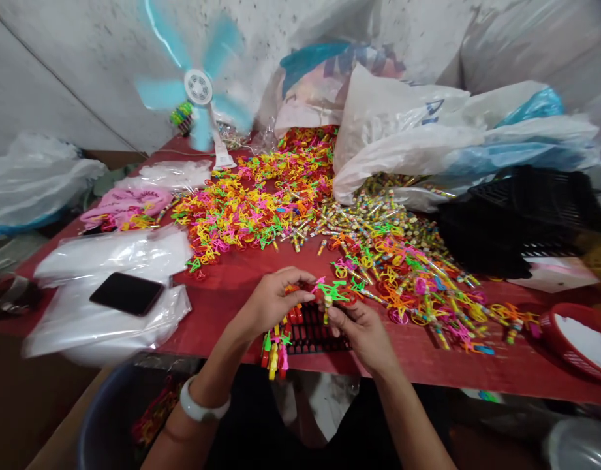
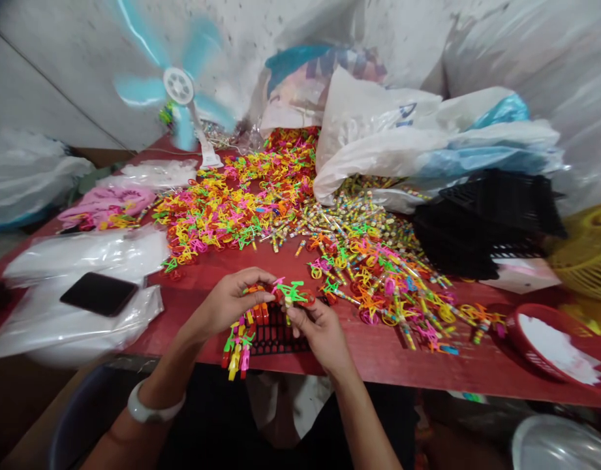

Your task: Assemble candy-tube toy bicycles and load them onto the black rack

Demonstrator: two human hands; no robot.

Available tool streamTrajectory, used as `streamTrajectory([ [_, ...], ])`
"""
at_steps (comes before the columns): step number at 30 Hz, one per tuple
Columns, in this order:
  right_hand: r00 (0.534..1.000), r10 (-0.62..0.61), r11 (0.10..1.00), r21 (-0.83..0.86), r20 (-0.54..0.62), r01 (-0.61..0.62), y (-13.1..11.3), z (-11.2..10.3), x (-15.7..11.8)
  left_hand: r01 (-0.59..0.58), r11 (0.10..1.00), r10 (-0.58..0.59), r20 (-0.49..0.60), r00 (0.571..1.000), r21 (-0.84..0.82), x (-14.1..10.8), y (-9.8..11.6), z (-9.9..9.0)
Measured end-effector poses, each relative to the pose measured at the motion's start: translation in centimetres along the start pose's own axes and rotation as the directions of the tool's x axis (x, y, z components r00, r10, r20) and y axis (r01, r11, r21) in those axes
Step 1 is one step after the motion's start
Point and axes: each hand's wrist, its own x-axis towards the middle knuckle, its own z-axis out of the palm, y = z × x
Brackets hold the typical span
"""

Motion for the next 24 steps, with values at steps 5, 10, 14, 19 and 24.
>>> streamTrajectory([
  [5,0.999,-0.027,1.000,-0.005,-0.035,0.027,0.9,0.7,0.2,-0.042,0.947,0.070,-0.079,0.994,0.318,0.4,-0.4,0.8],
  [10,0.996,-0.056,0.990,-0.135,-0.076,0.045,3.1,0.5,-0.8,-0.101,0.884,0.091,0.044,0.995,0.457,-0.4,-1.3,0.6],
  [14,0.990,-0.074,0.994,-0.095,-0.124,0.062,5.6,1.1,-3.3,-0.110,0.838,0.064,0.104,0.993,0.535,-2.0,-1.9,-0.2],
  [19,0.961,-0.254,0.955,-0.182,-0.110,0.232,8.5,4.0,-5.6,-0.118,0.794,0.059,0.118,0.991,0.596,-2.8,-2.7,0.1],
  [24,0.932,-0.352,0.891,-0.335,-0.086,0.306,10.0,5.0,-5.3,-0.115,0.803,0.078,0.087,0.993,0.584,-2.7,-3.1,0.4],
])
